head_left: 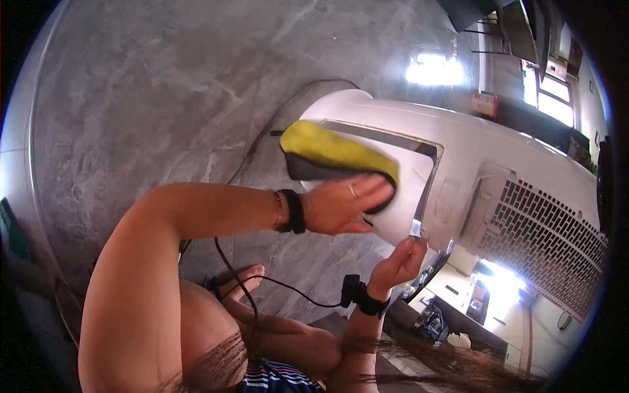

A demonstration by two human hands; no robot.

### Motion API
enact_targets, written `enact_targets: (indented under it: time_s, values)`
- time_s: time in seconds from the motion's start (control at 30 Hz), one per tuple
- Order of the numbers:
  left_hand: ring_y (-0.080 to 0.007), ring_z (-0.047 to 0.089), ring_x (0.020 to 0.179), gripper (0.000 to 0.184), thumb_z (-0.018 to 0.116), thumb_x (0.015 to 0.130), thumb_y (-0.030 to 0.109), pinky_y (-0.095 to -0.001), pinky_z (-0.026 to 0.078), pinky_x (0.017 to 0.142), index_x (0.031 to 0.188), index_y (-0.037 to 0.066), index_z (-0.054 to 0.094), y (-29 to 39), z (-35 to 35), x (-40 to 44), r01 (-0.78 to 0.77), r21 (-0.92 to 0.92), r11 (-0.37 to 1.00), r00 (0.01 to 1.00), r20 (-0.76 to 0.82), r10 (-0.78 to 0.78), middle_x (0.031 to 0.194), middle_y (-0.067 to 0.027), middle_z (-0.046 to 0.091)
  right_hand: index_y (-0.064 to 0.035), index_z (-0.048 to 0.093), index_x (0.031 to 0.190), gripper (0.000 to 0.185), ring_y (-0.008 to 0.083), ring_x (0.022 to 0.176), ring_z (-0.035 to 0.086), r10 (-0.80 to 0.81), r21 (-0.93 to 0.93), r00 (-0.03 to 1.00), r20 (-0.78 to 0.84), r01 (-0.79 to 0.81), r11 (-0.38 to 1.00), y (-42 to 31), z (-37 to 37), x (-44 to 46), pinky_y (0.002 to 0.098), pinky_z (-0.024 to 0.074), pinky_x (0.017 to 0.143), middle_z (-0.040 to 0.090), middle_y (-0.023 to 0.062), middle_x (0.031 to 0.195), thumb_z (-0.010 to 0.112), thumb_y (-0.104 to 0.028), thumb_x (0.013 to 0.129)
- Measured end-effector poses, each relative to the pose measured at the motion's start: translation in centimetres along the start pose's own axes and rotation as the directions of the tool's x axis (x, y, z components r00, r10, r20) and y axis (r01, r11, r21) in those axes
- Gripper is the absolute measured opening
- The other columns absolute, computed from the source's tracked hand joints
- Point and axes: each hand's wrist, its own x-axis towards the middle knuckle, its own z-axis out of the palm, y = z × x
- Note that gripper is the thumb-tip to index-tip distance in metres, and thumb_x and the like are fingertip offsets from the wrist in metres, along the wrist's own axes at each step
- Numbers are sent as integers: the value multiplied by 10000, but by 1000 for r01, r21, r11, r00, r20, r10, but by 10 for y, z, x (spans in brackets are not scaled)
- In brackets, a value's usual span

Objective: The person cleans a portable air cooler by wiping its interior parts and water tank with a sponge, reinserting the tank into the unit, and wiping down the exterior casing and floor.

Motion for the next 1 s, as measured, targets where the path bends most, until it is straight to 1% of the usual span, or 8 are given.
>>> enact_targets:
  time_s: [0.03, 0.1, 0.23, 0.5, 0.6, 0.73, 0.9, 1.0]
  values:
    - [-406, 343, 1243, 840, 678, 744, 344, -451, 302, 1024, 1361, -24, 243, -7, -5, -5, 94, 139, 986, 989, -130, -76, 1352, -266, 298, -32, 431, 733, 251, 69, 615, 325, 0, 7, 1000, 4, 0, 1000, 0, 3, 0, 221, 252, 544, 356, -28, 685, 463, -166, 943]
    - [-433, 214, 1313, 917, 693, 726, 333, -477, 218, 1065, 1372, -65, 178, -34, -4, -23, 286, 221, 932, 958, -101, -270, 1399, -292, 213, -36, 408, 709, 279, 79, 620, 327, 23, 63, 1000, -15, -22, 998, -3, 6, -1, 226, 256, 554, 349, -23, 681, 468, -183, 939]
    - [-443, 20, 1359, 962, 611, 803, 393, -522, 70, 1088, 1379, -112, 30, -71, -4, -47, 451, -33, 892, 884, -121, -452, 1434, -331, 60, -35, 400, 699, 292, 86, 634, 327, 27, 38, 998, -53, -25, 999, -9, 11, 1, 233, 258, 573, 346, -17, 679, 470, -191, 936]
    - [-541, 71, 1309, 1091, 498, 725, 683, -614, 104, 1036, 1342, -137, 128, 46, 4, 30, 62, 14, 998, 996, -67, -61, 1388, -387, 101, -21, 403, 689, 267, 135, 637, 347, 13, -75, 995, -101, -21, 997, -15, 12, 1, 288, 315, 609, 379, 14, 692, 469, -151, 914]
    - [-499, 128, 1319, 990, 647, 726, 488, -581, 145, 1042, 1343, -123, 172, 45, -9, 39, -38, -60, 997, 996, -86, 32, 1395, -344, 167, 6, 438, 711, 242, 139, 633, 346, -1, -31, 999, -46, 0, 1000, -4, 6, -4, 291, 310, 590, 387, 22, 698, 453, -139, 905]
    - [-445, 111, 1348, 1000, 704, 701, 394, -558, 143, 1057, 1370, -92, 141, 6, -16, 11, 199, -36, 979, 978, -63, -201, 1422, -311, 149, 20, 447, 718, 215, 129, 648, 348, 13, -7, 997, -74, -13, 1000, -5, 8, -4, 273, 304, 588, 403, 23, 710, 427, -87, 903]
    - [-444, 62, 1354, 908, 600, 817, 357, -510, 81, 1090, 1383, -106, 62, -57, -19, -32, 413, -107, 904, 905, -66, -421, 1435, -324, 79, 29, 449, 715, 204, 127, 677, 363, -44, 55, 995, -95, 49, 997, -7, 13, -1, 256, 318, 617, 422, 34, 733, 424, -56, 898]
    - [-461, 49, 1349, 920, 574, 825, 414, -539, 72, 1080, 1371, -125, 66, -21, -14, -1, 297, -76, 952, 941, -149, -305, 1427, -337, 84, 33, 439, 708, 209, 142, 687, 378, -38, 45, 994, -98, 43, 998, -7, 15, -1, 283, 346, 635, 432, 42, 743, 426, -62, 893]
